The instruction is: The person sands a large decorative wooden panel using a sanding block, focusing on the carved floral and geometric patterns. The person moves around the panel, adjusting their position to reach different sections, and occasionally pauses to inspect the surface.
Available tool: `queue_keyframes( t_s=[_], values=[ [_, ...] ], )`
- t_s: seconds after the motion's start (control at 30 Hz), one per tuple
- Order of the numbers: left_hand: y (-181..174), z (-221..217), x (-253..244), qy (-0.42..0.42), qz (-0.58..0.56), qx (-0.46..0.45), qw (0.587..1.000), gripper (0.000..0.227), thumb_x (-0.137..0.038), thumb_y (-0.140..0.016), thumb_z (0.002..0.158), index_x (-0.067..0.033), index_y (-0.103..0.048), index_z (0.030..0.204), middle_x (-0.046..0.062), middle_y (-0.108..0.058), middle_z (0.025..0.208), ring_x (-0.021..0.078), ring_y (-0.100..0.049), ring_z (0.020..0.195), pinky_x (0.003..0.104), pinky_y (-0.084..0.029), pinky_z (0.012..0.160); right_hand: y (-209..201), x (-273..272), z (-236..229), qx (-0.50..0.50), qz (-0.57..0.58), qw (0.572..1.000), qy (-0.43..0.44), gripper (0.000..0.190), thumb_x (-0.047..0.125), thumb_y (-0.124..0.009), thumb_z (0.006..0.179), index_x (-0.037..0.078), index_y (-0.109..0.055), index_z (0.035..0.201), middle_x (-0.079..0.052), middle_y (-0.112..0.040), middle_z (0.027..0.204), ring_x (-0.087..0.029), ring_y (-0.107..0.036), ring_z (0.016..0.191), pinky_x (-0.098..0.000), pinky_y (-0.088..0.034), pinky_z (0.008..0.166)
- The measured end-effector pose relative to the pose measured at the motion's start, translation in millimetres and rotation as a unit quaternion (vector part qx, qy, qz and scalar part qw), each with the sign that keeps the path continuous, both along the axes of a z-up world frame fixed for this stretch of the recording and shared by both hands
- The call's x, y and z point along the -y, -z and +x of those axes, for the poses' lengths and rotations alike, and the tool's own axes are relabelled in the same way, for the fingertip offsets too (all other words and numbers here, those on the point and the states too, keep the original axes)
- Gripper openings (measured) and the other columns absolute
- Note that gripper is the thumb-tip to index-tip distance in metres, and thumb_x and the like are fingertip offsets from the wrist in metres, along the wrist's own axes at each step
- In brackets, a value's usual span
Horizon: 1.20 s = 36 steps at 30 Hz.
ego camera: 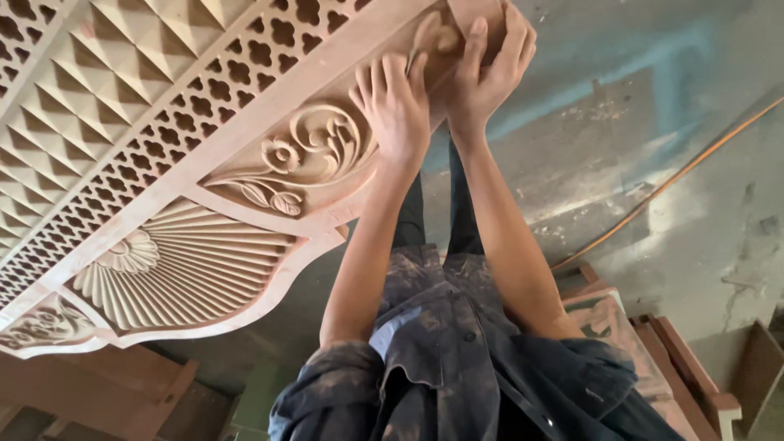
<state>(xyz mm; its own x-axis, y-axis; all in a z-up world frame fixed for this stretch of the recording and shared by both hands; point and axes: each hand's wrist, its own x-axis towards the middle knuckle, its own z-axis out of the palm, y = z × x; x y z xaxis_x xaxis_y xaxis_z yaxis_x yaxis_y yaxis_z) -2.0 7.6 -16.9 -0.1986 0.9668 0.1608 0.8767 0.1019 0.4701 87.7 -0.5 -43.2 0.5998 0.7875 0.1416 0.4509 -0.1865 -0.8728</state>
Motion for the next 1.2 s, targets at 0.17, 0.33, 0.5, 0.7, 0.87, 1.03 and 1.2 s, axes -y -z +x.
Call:
queue_keyframes(
  t_s=[0.17,0.33,0.5,0.7,0.87,1.03,1.2],
  values=[
    [-2.3,-7.1,-12.1,0.075,0.025,0.035,0.996,0.016,-0.024,-0.070,0.097,-0.0104,-0.062,0.096,0.005,-0.063,0.097,0.0300,-0.058,0.100,0.047,-0.041,0.089,-0.2,-2.0,-6.1,-0.017,0.001,1.000,0.006,0.034,0.025,-0.061,0.109,0.002,-0.058,0.133,-0.016,-0.061,0.130,-0.032,-0.057,0.124,-0.0421,-0.049,0.108],
    [0.8,-13.5,-25.5,0.141,0.026,0.077,0.987,0.011,-0.021,-0.072,0.096,-0.0126,-0.064,0.095,0.004,-0.062,0.095,0.0277,-0.058,0.098,0.045,-0.041,0.088,1.8,-1.4,-1.8,-0.006,-0.001,1.000,-0.005,0.032,0.024,-0.062,0.110,0.003,-0.060,0.134,-0.015,-0.064,0.129,-0.031,-0.059,0.123,-0.0423,-0.049,0.108],
    [-1.4,-27.8,-28.6,0.239,0.060,0.096,0.964,0.008,-0.017,-0.071,0.094,-0.0144,-0.067,0.101,0.000,-0.064,0.100,0.0242,-0.060,0.102,0.043,-0.040,0.088,-1.2,2.6,-4.5,-0.018,0.022,1.000,-0.005,0.030,0.023,-0.062,0.111,0.004,-0.060,0.135,-0.014,-0.063,0.130,-0.031,-0.061,0.120,-0.0396,-0.050,0.103],
    [-1.9,-24.5,-35.5,0.227,0.050,0.120,0.965,0.016,-0.020,-0.074,0.097,-0.0100,-0.062,0.098,0.005,-0.059,0.097,0.0269,-0.058,0.101,0.043,-0.041,0.091,-0.7,-1.0,-4.8,-0.006,0.024,1.000,-0.002,0.028,0.018,-0.063,0.110,0.003,-0.059,0.134,-0.015,-0.063,0.128,-0.031,-0.062,0.121,-0.0407,-0.050,0.106],
    [-4.2,-20.8,-37.9,0.209,0.018,0.105,0.972,0.016,-0.022,-0.074,0.096,-0.0106,-0.063,0.095,0.003,-0.062,0.094,0.0257,-0.058,0.096,0.043,-0.040,0.089,1.2,1.2,-2.6,-0.028,0.032,0.999,0.002,0.027,0.017,-0.062,0.111,0.003,-0.059,0.134,-0.015,-0.062,0.127,-0.030,-0.064,0.114,-0.0375,-0.050,0.102],
    [-12.7,-31.3,-44.3,0.278,0.037,0.098,0.955,0.009,-0.018,-0.071,0.095,-0.0121,-0.065,0.098,0.001,-0.064,0.100,0.0237,-0.060,0.101,0.043,-0.039,0.091,3.8,3.1,-6.3,-0.012,0.012,1.000,0.014,0.027,0.017,-0.064,0.110,0.002,-0.059,0.132,-0.015,-0.062,0.125,-0.031,-0.063,0.113,-0.0374,-0.050,0.101],
    [-14.7,-21.0,-49.6,0.243,-0.020,0.074,0.967,0.006,-0.018,-0.073,0.095,-0.0146,-0.069,0.091,0.002,-0.063,0.090,0.0246,-0.060,0.093,0.043,-0.040,0.088,6.9,-0.1,1.4,-0.019,0.023,0.999,0.016,0.029,0.018,-0.064,0.109,0.000,-0.058,0.132,-0.017,-0.061,0.123,-0.034,-0.062,0.114,-0.0411,-0.050,0.102]
  ],
)
